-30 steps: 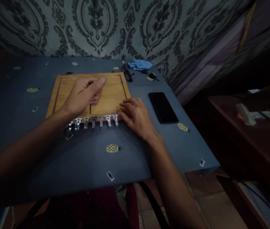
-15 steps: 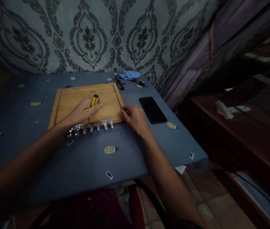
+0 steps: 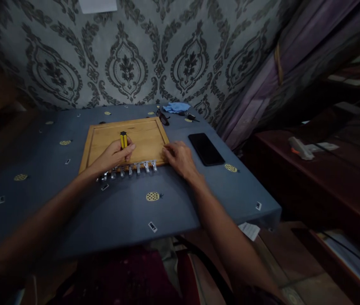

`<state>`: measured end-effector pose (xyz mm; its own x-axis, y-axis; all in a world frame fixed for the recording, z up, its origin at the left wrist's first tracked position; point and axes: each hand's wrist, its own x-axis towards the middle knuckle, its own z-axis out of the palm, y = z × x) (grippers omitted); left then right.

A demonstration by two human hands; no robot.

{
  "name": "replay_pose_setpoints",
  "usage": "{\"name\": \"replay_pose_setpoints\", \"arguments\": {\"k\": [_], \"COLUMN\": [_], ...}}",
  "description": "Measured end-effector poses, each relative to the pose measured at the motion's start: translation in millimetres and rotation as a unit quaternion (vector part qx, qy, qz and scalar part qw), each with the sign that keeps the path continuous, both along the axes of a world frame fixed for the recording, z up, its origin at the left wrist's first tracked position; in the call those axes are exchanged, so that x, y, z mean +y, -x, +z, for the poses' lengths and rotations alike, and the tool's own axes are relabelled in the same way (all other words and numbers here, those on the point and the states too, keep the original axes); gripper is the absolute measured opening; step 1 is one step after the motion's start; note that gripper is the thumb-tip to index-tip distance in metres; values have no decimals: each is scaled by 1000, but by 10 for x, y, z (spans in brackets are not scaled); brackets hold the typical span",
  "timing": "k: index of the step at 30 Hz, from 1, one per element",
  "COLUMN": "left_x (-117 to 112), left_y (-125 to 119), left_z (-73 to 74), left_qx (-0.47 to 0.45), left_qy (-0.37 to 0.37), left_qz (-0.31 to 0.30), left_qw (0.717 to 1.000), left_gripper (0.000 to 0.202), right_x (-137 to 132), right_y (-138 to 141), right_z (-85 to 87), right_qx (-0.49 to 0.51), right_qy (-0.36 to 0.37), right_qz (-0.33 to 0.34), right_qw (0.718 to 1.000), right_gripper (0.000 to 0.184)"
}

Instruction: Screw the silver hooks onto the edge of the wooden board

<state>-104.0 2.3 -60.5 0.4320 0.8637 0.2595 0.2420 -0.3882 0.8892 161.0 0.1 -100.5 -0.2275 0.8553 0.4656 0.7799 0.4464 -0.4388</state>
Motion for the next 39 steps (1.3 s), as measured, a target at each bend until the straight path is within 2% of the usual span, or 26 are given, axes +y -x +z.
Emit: {"name": "replay_pose_setpoints", "arguments": {"k": [3, 5, 8, 10, 14, 18, 22, 26, 30, 32, 35, 39], "left_x": [-12, -17, -16, -15, -23, -76, -251, -511, -669, -691, -696, -713], "left_y": [17, 24, 43, 65, 88, 96, 262, 483, 506, 472, 443, 453], "left_z": [-12, -29, -69, -97, -132, -93, 5, 24, -40, -69, -93, -114], "left_qx": [5, 13, 19, 19, 29, 63, 115, 311, 414, 435, 435, 429], "left_qy": [-1, -2, -5, -7, -8, -14, -47, -156, -191, -192, -192, -189], "left_qz": [1, -1, -2, 3, 12, 19, 51, 67, 61, 56, 57, 65], "left_qw": [1000, 1000, 1000, 1000, 999, 998, 991, 935, 888, 878, 878, 881], "left_gripper": [46, 48, 54, 58, 59, 47, 38, 39, 54, 59, 59, 56], "right_x": [-131, -223, -272, -234, -118, -90, -139, -160, -112, -99, -130, -213], "right_y": [200, 401, 730, 910, 1123, 1210, 1229, 1241, 1298, 1329, 1365, 1401], "right_z": [159, 307, 490, 536, 505, 516, 551, 479, 394, 410, 512, 671], "right_qx": [25, 75, 133, 162, 239, 267, 280, 367, 489, 526, 547, 574], "right_qy": [-17, -40, -71, -68, -24, -28, -18, 27, 63, 54, 16, 6], "right_qz": [38, 114, 184, 186, 183, 200, 228, 224, 211, 194, 172, 184], "right_qw": [999, 990, 971, 967, 953, 942, 932, 902, 844, 826, 819, 798], "right_gripper": [34, 36, 38, 40, 37, 26, 20, 23, 29, 29, 30, 35]}}
